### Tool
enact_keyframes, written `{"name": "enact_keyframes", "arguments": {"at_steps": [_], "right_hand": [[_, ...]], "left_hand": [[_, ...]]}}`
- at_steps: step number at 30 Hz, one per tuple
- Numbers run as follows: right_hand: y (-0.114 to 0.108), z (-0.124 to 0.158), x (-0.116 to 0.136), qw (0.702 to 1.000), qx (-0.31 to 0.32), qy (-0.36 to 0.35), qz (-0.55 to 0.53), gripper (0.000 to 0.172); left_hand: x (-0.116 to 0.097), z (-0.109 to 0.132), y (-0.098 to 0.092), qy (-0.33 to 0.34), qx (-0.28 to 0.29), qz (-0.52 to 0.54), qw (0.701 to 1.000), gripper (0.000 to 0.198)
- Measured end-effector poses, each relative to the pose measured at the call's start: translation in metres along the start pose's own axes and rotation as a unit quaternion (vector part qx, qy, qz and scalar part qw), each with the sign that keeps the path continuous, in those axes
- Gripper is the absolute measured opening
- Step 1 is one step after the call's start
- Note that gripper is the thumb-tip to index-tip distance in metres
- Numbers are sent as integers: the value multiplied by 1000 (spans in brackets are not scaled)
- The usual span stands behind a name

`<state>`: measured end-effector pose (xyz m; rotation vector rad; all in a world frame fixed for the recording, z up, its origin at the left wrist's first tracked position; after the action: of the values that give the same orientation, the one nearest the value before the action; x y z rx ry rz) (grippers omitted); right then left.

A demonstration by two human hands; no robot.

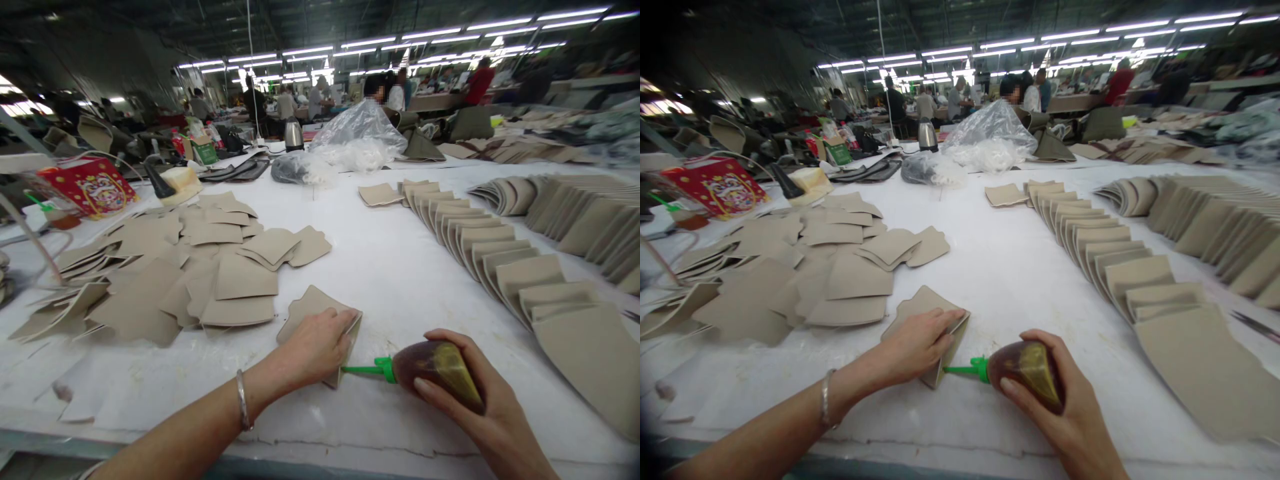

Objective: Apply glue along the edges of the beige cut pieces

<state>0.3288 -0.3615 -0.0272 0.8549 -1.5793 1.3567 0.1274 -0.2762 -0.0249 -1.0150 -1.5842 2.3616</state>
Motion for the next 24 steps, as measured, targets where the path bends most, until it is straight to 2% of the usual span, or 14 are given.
{"name": "enact_keyframes", "arguments": {"at_steps": [7, 13, 18, 24], "right_hand": [[0, -7, -4, 1000, 10, -20, -11, 40], [-14, -23, -10, 996, -35, -68, 53, 41], [-4, -17, -9, 999, 32, -26, 1, 42], [-11, -22, -11, 999, -14, -38, 21, 43]], "left_hand": [[-2, 0, 0, -5, 3, -2, 1000, 49], [-2, -2, 0, -14, 11, 6, 1000, 48], [-1, -3, 0, -10, 16, 17, 1000, 49], [1, -3, 0, -9, 21, 31, 999, 48]]}}
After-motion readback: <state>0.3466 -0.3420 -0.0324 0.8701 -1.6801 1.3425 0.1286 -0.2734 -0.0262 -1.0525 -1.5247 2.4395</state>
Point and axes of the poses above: each hand's wrist, its own z-axis away from the middle knuckle, its own y-axis out of the palm, x = y × z, the point moved 4 cm from there along -z, towards the middle knuckle, and after that the axes turned 4 degrees about x, right-handed, at the moved point
